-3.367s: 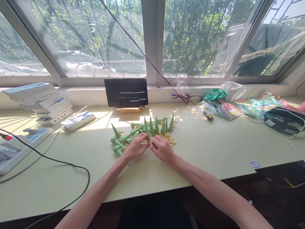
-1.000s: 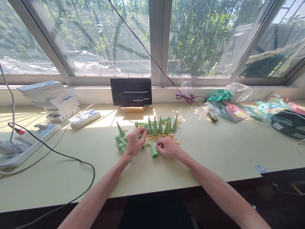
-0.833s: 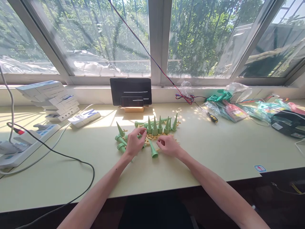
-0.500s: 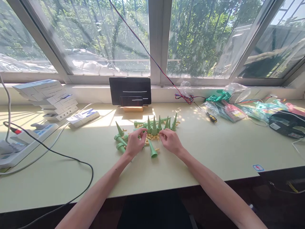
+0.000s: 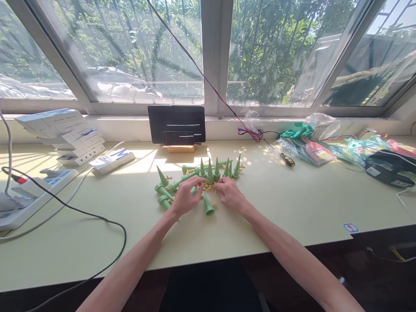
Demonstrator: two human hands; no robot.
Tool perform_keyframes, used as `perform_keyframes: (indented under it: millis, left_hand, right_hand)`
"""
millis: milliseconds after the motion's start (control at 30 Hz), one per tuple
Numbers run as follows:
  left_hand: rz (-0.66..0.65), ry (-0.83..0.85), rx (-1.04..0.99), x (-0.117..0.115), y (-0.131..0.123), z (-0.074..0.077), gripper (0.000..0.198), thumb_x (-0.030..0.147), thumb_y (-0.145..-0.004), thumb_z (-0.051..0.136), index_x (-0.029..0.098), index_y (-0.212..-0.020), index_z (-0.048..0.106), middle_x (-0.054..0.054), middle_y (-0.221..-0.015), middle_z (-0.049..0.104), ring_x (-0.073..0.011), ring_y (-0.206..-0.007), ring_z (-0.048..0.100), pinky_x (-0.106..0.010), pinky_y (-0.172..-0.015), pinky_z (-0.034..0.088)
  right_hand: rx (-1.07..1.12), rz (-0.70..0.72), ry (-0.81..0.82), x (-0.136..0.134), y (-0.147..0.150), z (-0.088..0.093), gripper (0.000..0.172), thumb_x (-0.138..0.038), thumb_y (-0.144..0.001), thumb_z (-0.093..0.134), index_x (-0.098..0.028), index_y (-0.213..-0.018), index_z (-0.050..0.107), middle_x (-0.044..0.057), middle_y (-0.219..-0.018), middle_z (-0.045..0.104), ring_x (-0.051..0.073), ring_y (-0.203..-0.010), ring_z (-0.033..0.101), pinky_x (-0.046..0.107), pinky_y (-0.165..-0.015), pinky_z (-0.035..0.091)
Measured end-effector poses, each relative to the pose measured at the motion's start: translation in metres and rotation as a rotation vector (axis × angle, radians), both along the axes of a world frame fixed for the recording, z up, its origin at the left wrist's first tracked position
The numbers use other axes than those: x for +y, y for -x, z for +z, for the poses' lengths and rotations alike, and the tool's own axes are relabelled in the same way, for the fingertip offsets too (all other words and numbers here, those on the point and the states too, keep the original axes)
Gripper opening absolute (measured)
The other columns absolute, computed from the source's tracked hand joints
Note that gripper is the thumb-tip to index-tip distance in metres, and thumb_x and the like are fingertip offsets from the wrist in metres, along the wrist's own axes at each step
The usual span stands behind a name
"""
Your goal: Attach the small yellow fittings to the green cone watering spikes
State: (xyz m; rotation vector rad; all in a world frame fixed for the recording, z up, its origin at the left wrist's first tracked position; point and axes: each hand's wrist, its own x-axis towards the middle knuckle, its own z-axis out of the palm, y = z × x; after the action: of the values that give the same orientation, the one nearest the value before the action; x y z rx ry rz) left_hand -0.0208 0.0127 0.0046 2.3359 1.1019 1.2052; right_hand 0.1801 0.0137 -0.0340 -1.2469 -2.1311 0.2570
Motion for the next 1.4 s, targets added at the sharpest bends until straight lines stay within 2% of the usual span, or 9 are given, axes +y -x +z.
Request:
perform_keyframes:
  millis: [133, 500, 700, 867, 967, 1133, 1400]
  left_hand:
    - [-0.095, -0.054, 0.041, -0.002, -0.001, -0.001, 0.017, 0.019, -0.091, 0.056, 0.020, -0.100, 0.069, -0.006, -0.098, 0.070, -0.0179, -0.088, 0.066, -0.031, -0.078, 0.054]
    - [-0.126, -0.072, 0.065, -0.002, 0.001, -0.003, 0.015, 0.018, -0.090, 0.057, 0.021, -0.095, 0.070, -0.006, -0.098, 0.069, -0.0181, -0.087, 0.066, -0.032, -0.076, 0.055]
    - [-0.192, -0.057, 0.118, -0.007, 0.001, 0.001, 0.014, 0.019, -0.088, 0.058, 0.020, -0.095, 0.070, -0.006, -0.096, 0.068, -0.0182, -0.086, 0.065, -0.031, -0.075, 0.054]
    - [-0.192, -0.036, 0.179, -0.008, 0.001, 0.001, 0.017, 0.023, -0.089, 0.056, 0.019, -0.078, 0.068, -0.005, -0.081, 0.066, -0.0165, -0.074, 0.060, -0.030, -0.067, 0.050]
    - [-0.212, -0.022, 0.219, -0.009, 0.001, 0.002, 0.022, 0.025, -0.090, 0.055, 0.019, -0.071, 0.066, -0.003, -0.071, 0.063, -0.0156, -0.067, 0.056, -0.030, -0.066, 0.048]
    - [-0.223, -0.013, 0.253, -0.010, 0.001, 0.002, 0.017, 0.029, -0.088, 0.059, 0.020, -0.077, 0.069, -0.001, -0.064, 0.061, -0.0151, -0.064, 0.055, -0.031, -0.069, 0.048]
    - [-0.276, 0.022, 0.387, -0.011, -0.002, 0.000, 0.021, 0.036, -0.089, 0.061, 0.019, -0.081, 0.071, -0.001, -0.063, 0.062, -0.0150, -0.061, 0.055, -0.033, -0.073, 0.047]
  right_hand:
    - [-0.024, -0.007, 0.031, -0.003, 0.001, 0.004, 0.029, -0.002, -0.086, 0.058, -0.019, -0.103, 0.075, 0.007, -0.092, 0.060, 0.022, -0.090, 0.055, 0.037, -0.085, 0.043]
    - [-0.075, -0.051, 0.095, -0.006, 0.004, 0.011, 0.011, -0.010, -0.090, 0.061, -0.016, -0.092, 0.069, 0.007, -0.090, 0.057, 0.023, -0.091, 0.053, 0.040, -0.088, 0.043]
    - [0.128, -0.018, 0.027, -0.006, 0.005, 0.011, 0.009, -0.012, -0.093, 0.053, -0.017, -0.091, 0.060, 0.007, -0.091, 0.053, 0.023, -0.090, 0.053, 0.037, -0.083, 0.047]
    - [0.268, -0.009, 0.010, -0.008, 0.008, 0.014, 0.008, -0.015, -0.094, 0.048, -0.018, -0.094, 0.055, 0.008, -0.098, 0.051, 0.021, -0.088, 0.055, 0.035, -0.082, 0.048]
    - [0.317, -0.002, 0.014, -0.009, 0.009, 0.016, 0.009, -0.017, -0.095, 0.044, -0.019, -0.092, 0.052, 0.006, -0.091, 0.054, 0.020, -0.081, 0.054, 0.031, -0.074, 0.046]
    - [0.374, 0.025, 0.020, -0.011, 0.012, 0.018, 0.011, -0.021, -0.096, 0.043, -0.020, -0.088, 0.051, 0.002, -0.080, 0.056, 0.017, -0.071, 0.052, 0.027, -0.065, 0.042]
    - [0.411, 0.028, -0.008, -0.010, 0.012, 0.015, 0.014, -0.021, -0.097, 0.044, -0.019, -0.092, 0.056, 0.004, -0.085, 0.060, 0.017, -0.073, 0.055, 0.027, -0.066, 0.043]
